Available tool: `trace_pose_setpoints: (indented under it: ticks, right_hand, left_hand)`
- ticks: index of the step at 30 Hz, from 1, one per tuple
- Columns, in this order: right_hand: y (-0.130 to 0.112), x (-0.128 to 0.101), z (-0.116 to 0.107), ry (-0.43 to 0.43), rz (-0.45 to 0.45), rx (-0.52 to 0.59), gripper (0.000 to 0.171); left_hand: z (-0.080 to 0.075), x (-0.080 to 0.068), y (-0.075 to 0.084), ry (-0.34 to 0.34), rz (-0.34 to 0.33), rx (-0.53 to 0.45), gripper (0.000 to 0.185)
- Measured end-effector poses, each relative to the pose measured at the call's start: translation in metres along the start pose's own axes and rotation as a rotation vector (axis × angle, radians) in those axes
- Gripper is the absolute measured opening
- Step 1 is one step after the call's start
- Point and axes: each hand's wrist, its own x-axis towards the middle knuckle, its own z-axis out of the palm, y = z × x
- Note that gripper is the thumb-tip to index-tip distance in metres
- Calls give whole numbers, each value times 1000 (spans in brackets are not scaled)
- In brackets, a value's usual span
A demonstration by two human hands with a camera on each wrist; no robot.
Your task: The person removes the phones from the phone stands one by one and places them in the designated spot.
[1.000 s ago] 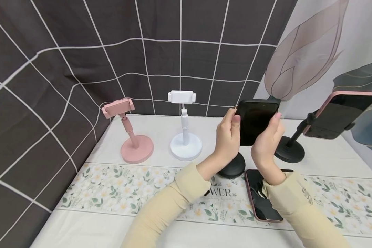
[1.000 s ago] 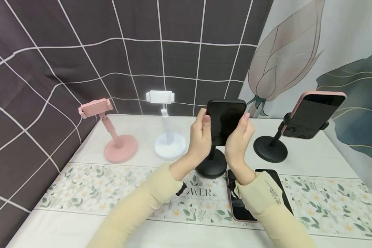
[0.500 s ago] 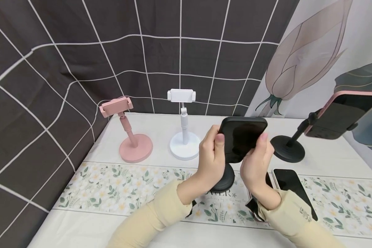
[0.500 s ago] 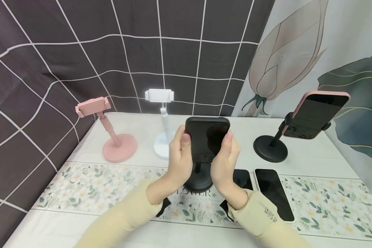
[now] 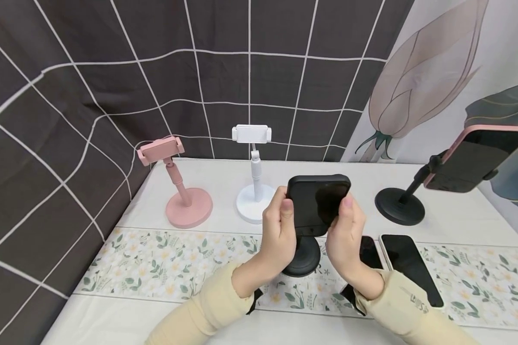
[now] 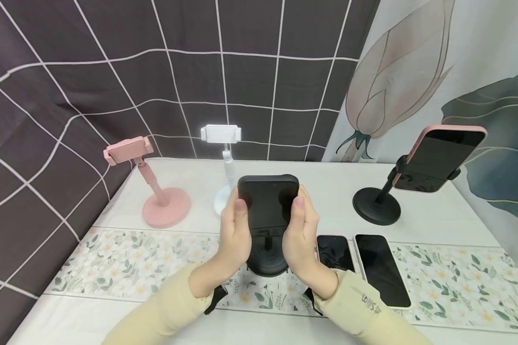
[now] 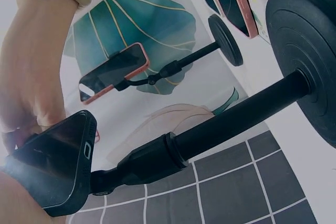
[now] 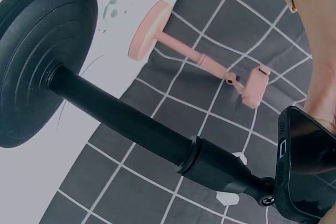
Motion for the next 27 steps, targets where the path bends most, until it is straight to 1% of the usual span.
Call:
trace_pose_setpoints:
  ticks: [6,8,10,14,16,17,19,21,25,27]
  right_hand:
    - [-1,4,-5,-99,-12,-52,29]
    - [-1,4,-6,-117,-18,-68,30]
    - [-1,4,-7,-122,-25,-109,31]
    - [-2,4,-8,-123,-38,-204,45]
    - [-3,5,-9,-136,-38,-208,51]
    - [-3,6,-10,-146,-39,-203,52]
    - [-2,7,-13,-172,-40,-193,49]
    - [-1,9,-16,-200,-52,-185,45]
    - [3,12,-23,-253,-81,-183,40]
    - [4,13,-24,-257,-92,-148,43]
  left_hand:
    - [-3,-1,2,-11,-17,-14,55]
    - [-4,-2,2,-14,-23,-12,55]
    - [-4,-2,3,-16,-26,-5,55]
    - [-4,-5,3,-14,-24,-11,55]
    - [-4,-5,2,-19,-22,-26,54]
    - [-5,-6,1,-26,-20,-40,55]
    - [-7,-6,-2,-48,-14,-74,57]
    - [-10,-5,-7,-82,15,-81,59]
    - [-20,-7,-17,-159,71,-44,64]
    - [-25,-8,-21,-190,82,-26,67]
